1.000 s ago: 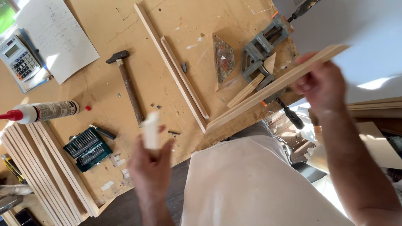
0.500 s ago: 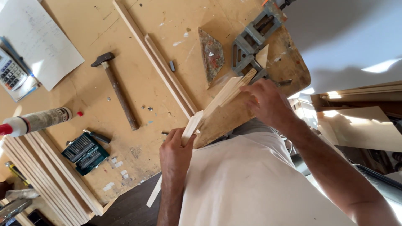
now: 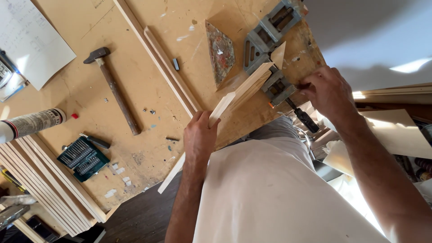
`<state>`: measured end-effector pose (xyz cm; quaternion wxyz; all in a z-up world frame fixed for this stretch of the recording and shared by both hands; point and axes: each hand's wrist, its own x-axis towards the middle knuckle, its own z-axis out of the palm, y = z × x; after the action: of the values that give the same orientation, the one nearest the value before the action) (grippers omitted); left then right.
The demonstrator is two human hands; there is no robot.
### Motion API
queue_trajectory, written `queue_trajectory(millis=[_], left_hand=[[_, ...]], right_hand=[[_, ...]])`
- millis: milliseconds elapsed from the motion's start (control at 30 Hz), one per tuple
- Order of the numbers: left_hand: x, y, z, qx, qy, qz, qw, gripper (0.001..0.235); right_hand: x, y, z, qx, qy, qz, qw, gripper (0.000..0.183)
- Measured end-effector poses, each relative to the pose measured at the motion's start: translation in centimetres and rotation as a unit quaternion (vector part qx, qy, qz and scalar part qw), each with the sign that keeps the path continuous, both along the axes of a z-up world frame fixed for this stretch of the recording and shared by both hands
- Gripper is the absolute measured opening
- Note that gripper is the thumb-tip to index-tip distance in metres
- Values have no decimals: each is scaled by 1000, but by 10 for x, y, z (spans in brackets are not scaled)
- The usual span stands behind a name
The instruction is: Assemble wooden frames by applying glue to strips and securing them in a corner clamp jig.
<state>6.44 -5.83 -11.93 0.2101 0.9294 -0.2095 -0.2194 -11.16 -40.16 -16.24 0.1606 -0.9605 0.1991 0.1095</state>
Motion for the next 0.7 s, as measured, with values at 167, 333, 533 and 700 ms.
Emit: queue_trajectory(millis=[167, 333, 533, 700], left_hand=[[2, -15, -8, 30, -5, -32, 999, 27], [1, -12, -17, 11, -35, -75, 997, 31], [-3, 19, 6, -16, -77, -41, 996, 38], [2, 78, 26, -49, -25, 112, 992, 40]], right_hand=[[11, -4, -2, 11, 103, -22, 994, 27], [19, -5, -1, 6, 90, 1, 996, 30], [23, -9, 6, -6, 139, 33, 990, 28], [50, 8, 44, 10, 213, 2, 977, 32]])
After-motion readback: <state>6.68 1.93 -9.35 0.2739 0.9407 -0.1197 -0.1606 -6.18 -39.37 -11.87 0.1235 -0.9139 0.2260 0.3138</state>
